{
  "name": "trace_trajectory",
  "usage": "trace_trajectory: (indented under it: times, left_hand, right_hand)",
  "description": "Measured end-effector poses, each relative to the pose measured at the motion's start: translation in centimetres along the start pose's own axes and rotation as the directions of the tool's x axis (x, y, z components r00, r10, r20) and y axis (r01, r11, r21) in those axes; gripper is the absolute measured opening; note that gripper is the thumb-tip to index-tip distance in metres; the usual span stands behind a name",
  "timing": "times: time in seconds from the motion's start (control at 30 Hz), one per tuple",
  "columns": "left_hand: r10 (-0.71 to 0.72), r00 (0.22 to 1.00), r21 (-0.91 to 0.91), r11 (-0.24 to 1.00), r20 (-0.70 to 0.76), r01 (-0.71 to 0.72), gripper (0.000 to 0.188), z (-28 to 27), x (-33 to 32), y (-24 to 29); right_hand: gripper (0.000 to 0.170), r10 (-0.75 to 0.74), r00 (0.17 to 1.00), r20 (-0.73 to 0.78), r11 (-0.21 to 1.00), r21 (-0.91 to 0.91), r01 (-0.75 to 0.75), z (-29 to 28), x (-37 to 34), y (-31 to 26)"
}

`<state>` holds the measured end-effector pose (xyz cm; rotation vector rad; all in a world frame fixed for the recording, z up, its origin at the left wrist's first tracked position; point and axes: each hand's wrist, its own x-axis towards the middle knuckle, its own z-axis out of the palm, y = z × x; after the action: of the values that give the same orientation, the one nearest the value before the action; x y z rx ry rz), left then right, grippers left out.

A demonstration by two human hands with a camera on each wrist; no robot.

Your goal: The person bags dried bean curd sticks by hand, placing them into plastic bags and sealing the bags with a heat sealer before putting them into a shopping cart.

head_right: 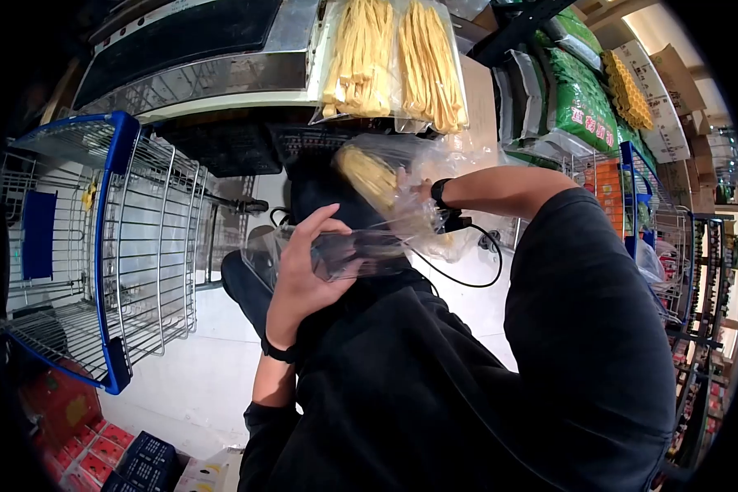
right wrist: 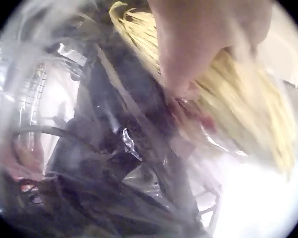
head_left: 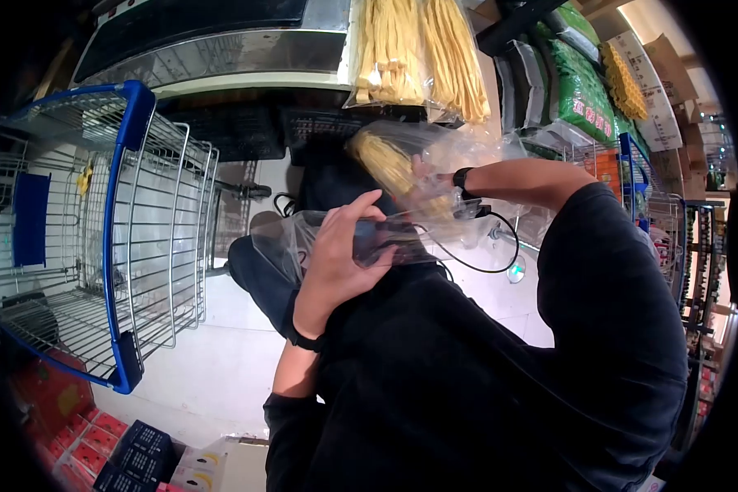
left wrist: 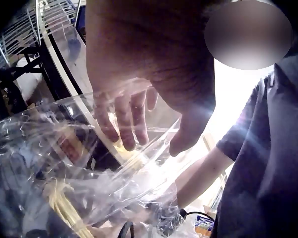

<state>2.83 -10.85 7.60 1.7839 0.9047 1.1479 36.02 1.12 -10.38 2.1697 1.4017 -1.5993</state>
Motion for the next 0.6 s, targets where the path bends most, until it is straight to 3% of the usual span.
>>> trace_trajectory:
  times: [0.27,0.43,0.6]
  left_hand:
    - [0.081,0.997,0.005,0.997,0.006,-0.081,0.077,1.2,0.9,0.8]
    - [0.088,0.996,0.017,0.996,0.023,-0.088,0.079,1.1,0.8,0.7]
    - [0.077,0.996,0.012,0.997,0.048,-0.078,0.08,1.5,0.6,0.6]
  right_hand:
    - [0.038,-0.041,0.996,-0.075,0.999,0.011,0.042,0.1,0.2,0.2]
    - [0.038,-0.151,0.969,0.196,0.988,0.056,0.142,-1.9,-2.1,-1.8]
    - [0.039,-0.254,0.9,0.354,0.966,0.136,0.22,-2.4,-3.8,-3.9]
